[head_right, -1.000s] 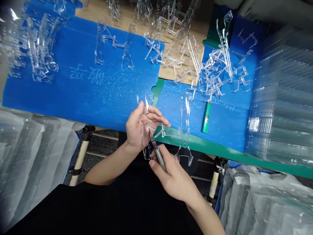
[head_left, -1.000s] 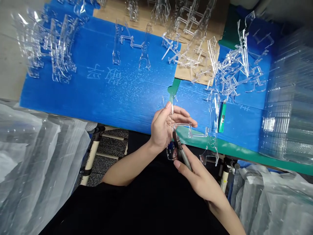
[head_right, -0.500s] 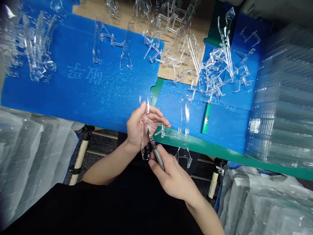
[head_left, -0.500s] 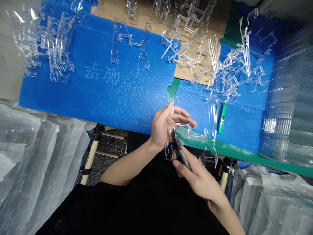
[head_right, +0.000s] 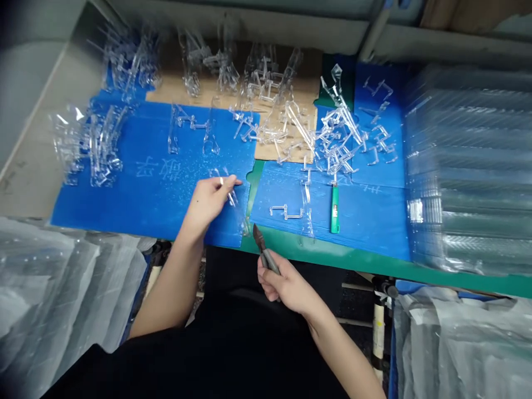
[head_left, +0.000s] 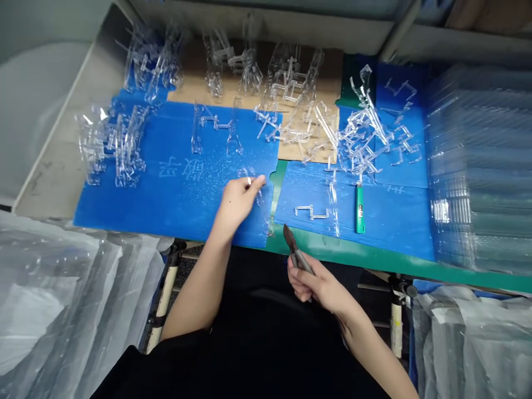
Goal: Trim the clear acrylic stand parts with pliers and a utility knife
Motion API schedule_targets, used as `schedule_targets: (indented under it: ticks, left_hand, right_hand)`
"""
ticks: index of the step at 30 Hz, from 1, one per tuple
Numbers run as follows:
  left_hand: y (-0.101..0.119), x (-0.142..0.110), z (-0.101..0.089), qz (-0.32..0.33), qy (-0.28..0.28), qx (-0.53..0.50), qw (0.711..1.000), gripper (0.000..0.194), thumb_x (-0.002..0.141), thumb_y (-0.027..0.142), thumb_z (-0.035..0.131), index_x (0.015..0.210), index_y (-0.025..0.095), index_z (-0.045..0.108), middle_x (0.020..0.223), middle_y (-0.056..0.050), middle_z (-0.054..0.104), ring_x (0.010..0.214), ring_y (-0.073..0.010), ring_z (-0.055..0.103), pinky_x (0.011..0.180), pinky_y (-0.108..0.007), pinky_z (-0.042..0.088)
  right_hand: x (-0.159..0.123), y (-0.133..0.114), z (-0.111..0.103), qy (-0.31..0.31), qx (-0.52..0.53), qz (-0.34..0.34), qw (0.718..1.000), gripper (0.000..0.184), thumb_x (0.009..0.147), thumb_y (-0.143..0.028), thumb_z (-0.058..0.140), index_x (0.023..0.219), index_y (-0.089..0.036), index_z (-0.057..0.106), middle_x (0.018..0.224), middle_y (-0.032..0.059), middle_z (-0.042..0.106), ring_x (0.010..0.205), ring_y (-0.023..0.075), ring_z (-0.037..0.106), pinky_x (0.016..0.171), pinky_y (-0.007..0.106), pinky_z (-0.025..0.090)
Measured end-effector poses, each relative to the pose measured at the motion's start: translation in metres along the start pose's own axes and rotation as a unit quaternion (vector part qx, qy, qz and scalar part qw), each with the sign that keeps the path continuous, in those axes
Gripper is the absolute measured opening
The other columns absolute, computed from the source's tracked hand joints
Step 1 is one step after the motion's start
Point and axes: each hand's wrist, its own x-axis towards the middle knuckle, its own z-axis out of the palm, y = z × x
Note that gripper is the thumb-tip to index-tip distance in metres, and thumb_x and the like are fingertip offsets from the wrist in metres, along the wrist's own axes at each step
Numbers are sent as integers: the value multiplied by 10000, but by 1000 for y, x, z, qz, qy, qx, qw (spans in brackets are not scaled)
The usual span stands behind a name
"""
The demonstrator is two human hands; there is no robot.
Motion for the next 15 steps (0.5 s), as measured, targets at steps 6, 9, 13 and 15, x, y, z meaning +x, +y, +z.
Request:
schedule_targets:
  ticks: [6,9,13,15]
  left_hand:
    - [-9,1,-52,-146,159,361,907,695,848,898,620,872,209,712,892,-183,752,956,-419,705,846,-463,480]
    - [10,-3,-62,-130,159,427,880,769,923,919,466,876,192,711,839,-177,716,963,-417,705,825,-445,444]
    - [73,5,-25,196,7,460,866,442,1072,610,536,1097,224,749,966,-98,747,922,-268,700,694,-318,344]
    - [108,15,14,373,-203,441,791,300,1089,452,556,1259,299,750,1095,-75,755,920,-221,683,639,-316,304]
  right_hand:
    - [-47,24,-18,6,-36,-12,999,329,1038,-486,680,952,-229,495,700,-77,399,593,99,360,547,228,340]
    - [-69,35,-27,25,-24,-35,999,329,1067,-510,644,983,-228,500,711,-75,393,614,104,347,562,234,331]
    - [-93,43,-35,38,-22,-62,997,325,1096,-518,608,1000,-224,508,744,-63,394,649,113,349,603,253,337]
    - [-100,45,-38,39,-37,-65,996,313,1106,-510,596,1012,-222,516,759,-57,399,666,119,359,626,263,347]
